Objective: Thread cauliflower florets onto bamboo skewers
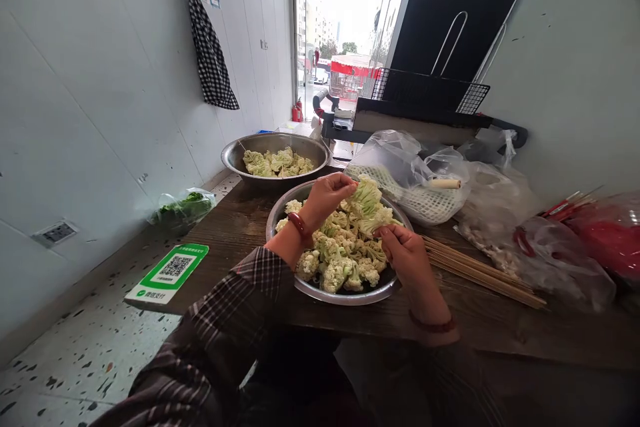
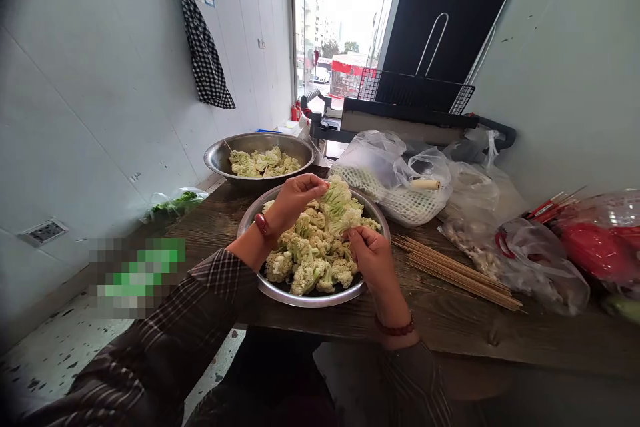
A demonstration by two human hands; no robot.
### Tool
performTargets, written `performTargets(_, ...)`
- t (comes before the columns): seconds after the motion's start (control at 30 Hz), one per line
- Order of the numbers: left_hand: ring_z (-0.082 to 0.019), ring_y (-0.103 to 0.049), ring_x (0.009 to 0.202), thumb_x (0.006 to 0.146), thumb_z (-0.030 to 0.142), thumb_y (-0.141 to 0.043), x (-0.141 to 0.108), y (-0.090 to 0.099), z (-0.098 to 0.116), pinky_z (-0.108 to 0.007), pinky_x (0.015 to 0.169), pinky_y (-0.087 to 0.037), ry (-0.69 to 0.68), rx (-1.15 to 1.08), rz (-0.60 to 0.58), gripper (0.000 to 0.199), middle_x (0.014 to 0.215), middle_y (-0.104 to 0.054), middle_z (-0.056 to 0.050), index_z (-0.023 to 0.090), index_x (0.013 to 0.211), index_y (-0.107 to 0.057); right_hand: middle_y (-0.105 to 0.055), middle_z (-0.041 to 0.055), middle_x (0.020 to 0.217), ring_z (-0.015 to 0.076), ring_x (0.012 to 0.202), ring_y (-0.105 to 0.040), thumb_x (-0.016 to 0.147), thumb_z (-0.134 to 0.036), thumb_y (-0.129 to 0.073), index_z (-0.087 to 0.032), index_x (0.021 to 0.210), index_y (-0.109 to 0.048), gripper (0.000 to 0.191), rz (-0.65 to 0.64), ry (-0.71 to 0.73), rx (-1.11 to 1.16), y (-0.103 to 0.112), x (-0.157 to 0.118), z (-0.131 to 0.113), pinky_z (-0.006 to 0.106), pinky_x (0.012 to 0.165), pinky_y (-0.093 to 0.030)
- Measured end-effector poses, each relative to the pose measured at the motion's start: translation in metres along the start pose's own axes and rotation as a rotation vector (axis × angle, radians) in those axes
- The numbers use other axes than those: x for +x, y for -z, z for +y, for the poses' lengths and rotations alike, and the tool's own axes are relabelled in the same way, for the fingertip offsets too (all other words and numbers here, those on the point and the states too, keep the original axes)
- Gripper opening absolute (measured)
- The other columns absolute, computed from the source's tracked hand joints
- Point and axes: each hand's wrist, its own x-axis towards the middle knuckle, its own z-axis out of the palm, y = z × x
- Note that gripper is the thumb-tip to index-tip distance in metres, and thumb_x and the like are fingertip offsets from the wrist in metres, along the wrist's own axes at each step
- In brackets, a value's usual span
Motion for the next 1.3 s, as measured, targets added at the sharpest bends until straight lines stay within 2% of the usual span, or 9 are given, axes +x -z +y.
performTargets(0.13, -0.014, -0.063, 0.085, 0.083, 0.052, -0.065, 0.001, 0.004, 0.000, -0.026, 0.078, -0.047, 0.127, -0.132, 0.014, 0.036, 0.096, -0.074, -0.008, 0.017, 0.084, -0.069, -0.039, -0.0077, 0.046, 0.0074, 0.042, -0.027, 0.079, -0.056, -0.069, -0.018, 0.075, -0.065, 0.039, -0.006, -0.001, 0.010, 0.000, -0.001, -0.002, 0.024, 0.041, -0.017)
performTargets(0.23, -0.012, -0.060, 0.080, 0.079, 0.060, -0.068, 0.000, 0.003, -0.002, -0.024, 0.071, -0.045, 0.219, -0.115, -0.029, 0.044, 0.095, -0.072, -0.007, 0.016, 0.084, -0.071, -0.040, -0.0074, 0.047, 0.0073, 0.042, -0.028, 0.081, -0.056, -0.068, -0.018, 0.076, -0.065, 0.039, -0.019, 0.010, -0.021, 0.001, -0.002, -0.003, 0.024, 0.041, -0.018)
performTargets(0.33, -0.012, -0.059, 0.076, 0.074, 0.059, -0.074, -0.003, -0.003, -0.001, -0.024, 0.064, -0.043, 0.260, -0.146, -0.117, 0.045, 0.087, -0.070, -0.005, 0.016, 0.085, -0.072, -0.041, -0.0072, 0.047, 0.0075, 0.041, -0.030, 0.082, -0.056, -0.066, -0.017, 0.075, -0.066, 0.039, -0.035, 0.032, -0.070, 0.000, -0.002, -0.004, 0.024, 0.040, -0.020)
performTargets(0.43, -0.011, -0.056, 0.068, 0.072, 0.053, -0.077, -0.006, -0.007, 0.001, -0.024, 0.060, -0.040, 0.258, -0.210, -0.148, 0.040, 0.077, -0.065, -0.002, 0.015, 0.080, -0.069, -0.042, -0.0071, 0.047, 0.0073, 0.040, -0.032, 0.083, -0.054, -0.065, -0.017, 0.077, -0.068, 0.038, -0.053, 0.036, -0.090, 0.000, -0.002, -0.005, 0.023, 0.039, -0.022)
performTargets(0.57, -0.009, -0.051, 0.061, 0.071, 0.042, -0.078, -0.005, -0.006, 0.003, -0.024, 0.056, -0.038, 0.254, -0.200, -0.033, 0.029, 0.071, -0.060, 0.001, 0.016, 0.075, -0.065, -0.049, -0.0050, 0.051, 0.0079, 0.042, -0.037, 0.085, -0.051, -0.066, -0.015, 0.085, -0.072, 0.036, -0.102, 0.019, -0.123, 0.002, -0.001, -0.004, 0.023, 0.040, -0.027)
performTargets(0.73, -0.008, -0.046, 0.057, 0.075, 0.039, -0.074, -0.004, -0.004, 0.005, -0.023, 0.051, -0.034, 0.238, -0.144, 0.074, 0.028, 0.064, -0.055, 0.002, 0.016, 0.069, -0.059, -0.052, -0.0033, 0.054, 0.0102, 0.044, -0.041, 0.085, -0.052, -0.067, -0.016, 0.088, -0.074, 0.036, -0.108, 0.028, -0.212, 0.003, 0.000, 0.001, 0.025, 0.041, -0.030)
performTargets(1.07, -0.008, -0.046, 0.059, 0.075, 0.045, -0.071, -0.006, -0.003, 0.003, -0.021, 0.052, -0.035, 0.248, -0.148, -0.044, 0.033, 0.067, -0.052, 0.001, 0.016, 0.070, -0.058, -0.049, -0.0025, 0.054, 0.0117, 0.049, -0.038, 0.088, -0.053, -0.063, -0.018, 0.084, -0.073, 0.036, -0.083, 0.089, -0.248, 0.005, 0.001, 0.008, 0.026, 0.046, -0.028)
performTargets(1.3, -0.007, -0.035, 0.055, 0.076, 0.050, -0.072, -0.006, -0.005, -0.001, -0.021, 0.048, -0.030, 0.188, -0.107, -0.097, 0.043, 0.060, -0.039, 0.004, 0.018, 0.062, -0.047, -0.047, -0.0027, 0.055, 0.0125, 0.052, -0.037, 0.088, -0.050, -0.062, -0.018, 0.081, -0.072, 0.034, -0.036, 0.124, -0.302, 0.005, -0.002, 0.006, 0.027, 0.048, -0.027)
